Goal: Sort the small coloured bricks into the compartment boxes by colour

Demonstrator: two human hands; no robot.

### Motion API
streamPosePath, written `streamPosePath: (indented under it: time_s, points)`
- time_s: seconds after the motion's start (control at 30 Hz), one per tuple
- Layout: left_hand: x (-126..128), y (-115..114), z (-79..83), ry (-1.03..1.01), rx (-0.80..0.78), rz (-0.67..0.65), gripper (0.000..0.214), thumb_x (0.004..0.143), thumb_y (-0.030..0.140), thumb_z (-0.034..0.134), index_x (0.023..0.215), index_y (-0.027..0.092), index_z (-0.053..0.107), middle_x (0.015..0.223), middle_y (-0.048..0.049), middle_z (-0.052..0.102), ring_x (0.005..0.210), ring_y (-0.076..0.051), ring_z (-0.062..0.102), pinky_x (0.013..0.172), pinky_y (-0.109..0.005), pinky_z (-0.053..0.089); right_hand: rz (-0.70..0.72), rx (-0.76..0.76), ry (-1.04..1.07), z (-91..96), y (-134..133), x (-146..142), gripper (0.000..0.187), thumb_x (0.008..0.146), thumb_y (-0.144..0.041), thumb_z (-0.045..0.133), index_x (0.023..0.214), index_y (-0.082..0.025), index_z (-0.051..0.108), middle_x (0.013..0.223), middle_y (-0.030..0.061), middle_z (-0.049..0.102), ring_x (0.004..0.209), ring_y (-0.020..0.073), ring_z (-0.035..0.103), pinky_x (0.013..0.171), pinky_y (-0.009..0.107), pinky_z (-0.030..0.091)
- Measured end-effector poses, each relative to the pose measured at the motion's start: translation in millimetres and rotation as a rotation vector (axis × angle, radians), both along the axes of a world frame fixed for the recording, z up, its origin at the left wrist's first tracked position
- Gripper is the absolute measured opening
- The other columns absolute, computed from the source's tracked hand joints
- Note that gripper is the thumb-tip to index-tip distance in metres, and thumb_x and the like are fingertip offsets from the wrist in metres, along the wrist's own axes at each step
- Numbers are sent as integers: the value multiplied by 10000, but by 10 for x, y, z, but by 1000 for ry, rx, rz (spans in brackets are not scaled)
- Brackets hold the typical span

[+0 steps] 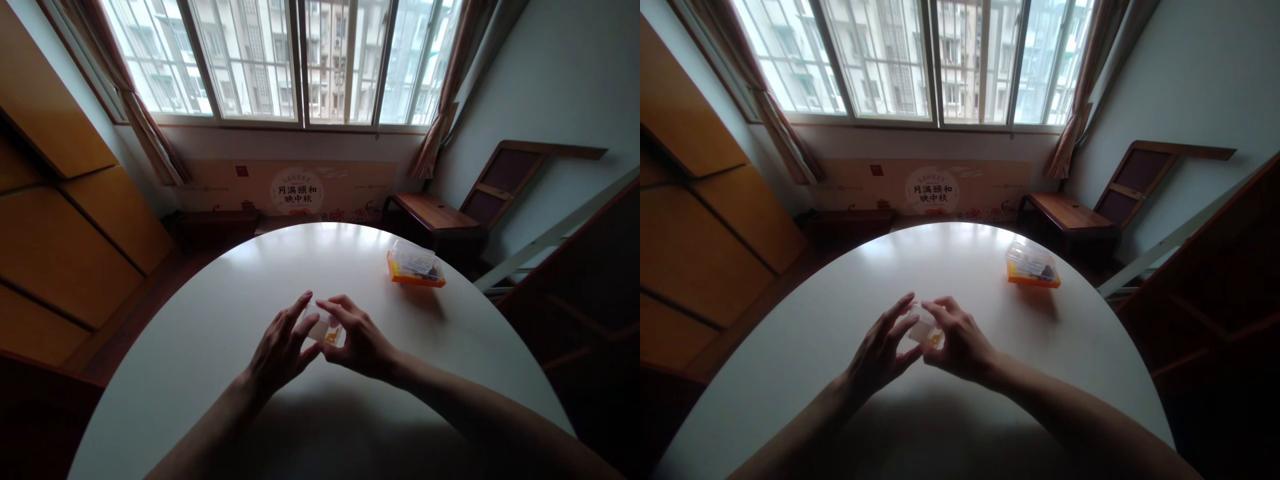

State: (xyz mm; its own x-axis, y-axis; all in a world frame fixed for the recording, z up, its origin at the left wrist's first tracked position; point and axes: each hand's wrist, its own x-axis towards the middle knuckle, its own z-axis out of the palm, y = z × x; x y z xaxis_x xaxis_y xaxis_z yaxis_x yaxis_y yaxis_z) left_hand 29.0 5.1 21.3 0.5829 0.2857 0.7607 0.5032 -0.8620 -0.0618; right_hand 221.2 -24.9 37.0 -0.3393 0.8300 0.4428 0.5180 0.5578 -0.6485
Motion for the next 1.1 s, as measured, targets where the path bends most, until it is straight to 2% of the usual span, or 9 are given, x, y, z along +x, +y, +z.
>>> streamPosePath:
  time_s: [0.13, 0.23, 0.33, 0.4, 0.47, 0.63, 0.87, 1.1]
  points:
    - [-3, 2, -2, 43, 18, 44, 496, 831, 221, 645, 1266, 155, 415, 1335, -207, 482, 1182, -281, 535, 880, -402, 523, -148, 131, 9, 101, 152, 285, 604, 688, -176, 639, 1279, -211, 520, 1141, 85, 553, 822, 177, 632, 744, 337, 553]
    - [-9, 14, 2, 42, 6, 76, 473, 826, 216, 641, 1250, 159, 438, 1317, -193, 495, 1142, -277, 554, 873, -407, 515, -417, 335, -17, 247, 378, 744, 519, 700, -235, 633, 1214, -195, 569, 1091, 86, 603, 881, 225, 630, 804, 386, 534]
    - [-18, 30, 5, 43, -17, 94, 454, 835, 208, 620, 1251, 169, 443, 1311, -180, 499, 1114, -268, 566, 871, -405, 513, -689, 470, -81, 330, 589, 1289, 472, 707, -323, 623, 1151, -163, 608, 1092, 114, 643, 980, 292, 602, 891, 449, 488]
    - [-23, 39, 1, 52, -32, 98, 445, 840, 213, 610, 1252, 178, 444, 1300, -173, 507, 1089, -265, 574, 866, -408, 515, -834, 480, -136, 322, 675, 1584, 458, 714, -354, 600, 1122, -148, 626, 1074, 125, 663, 975, 311, 597, 903, 470, 468]
    - [-27, 45, -9, 67, -51, 102, 435, 845, 218, 601, 1250, 187, 444, 1289, -167, 515, 1072, -265, 579, 857, -411, 518, -904, 438, -188, 281, 719, 1767, 453, 719, -370, 586, 1102, -135, 643, 1070, 140, 674, 976, 322, 598, 894, 465, 466]
    - [-25, 56, -28, 80, -102, 116, 378, 859, 187, 565, 1221, 206, 458, 1259, -142, 532, 1036, -239, 594, 846, -387, 521, -926, 332, -201, 190, 756, 1851, 467, 712, -393, 583, 1094, -138, 664, 1050, 137, 690, 917, 305, 624, 850, 438, 486]
    - [-42, 60, -36, 104, -124, 155, 355, 861, 190, 568, 1202, 203, 470, 1259, -136, 522, 1037, -236, 575, 878, -396, 497, -897, 292, -247, 142, 787, 1908, 497, 735, -377, 563, 1170, -145, 623, 1107, 142, 659, 1001, 312, 588, 888, 453, 460]
    - [-65, 71, -52, 127, -113, 141, 314, 867, 185, 555, 1176, 204, 504, 1243, -126, 542, 1043, -238, 572, 872, -395, 494, -801, 396, -235, 161, 750, 1900, 466, 772, -397, 588, 1167, -152, 621, 1187, 139, 612, 1066, 295, 575, 940, 452, 459]
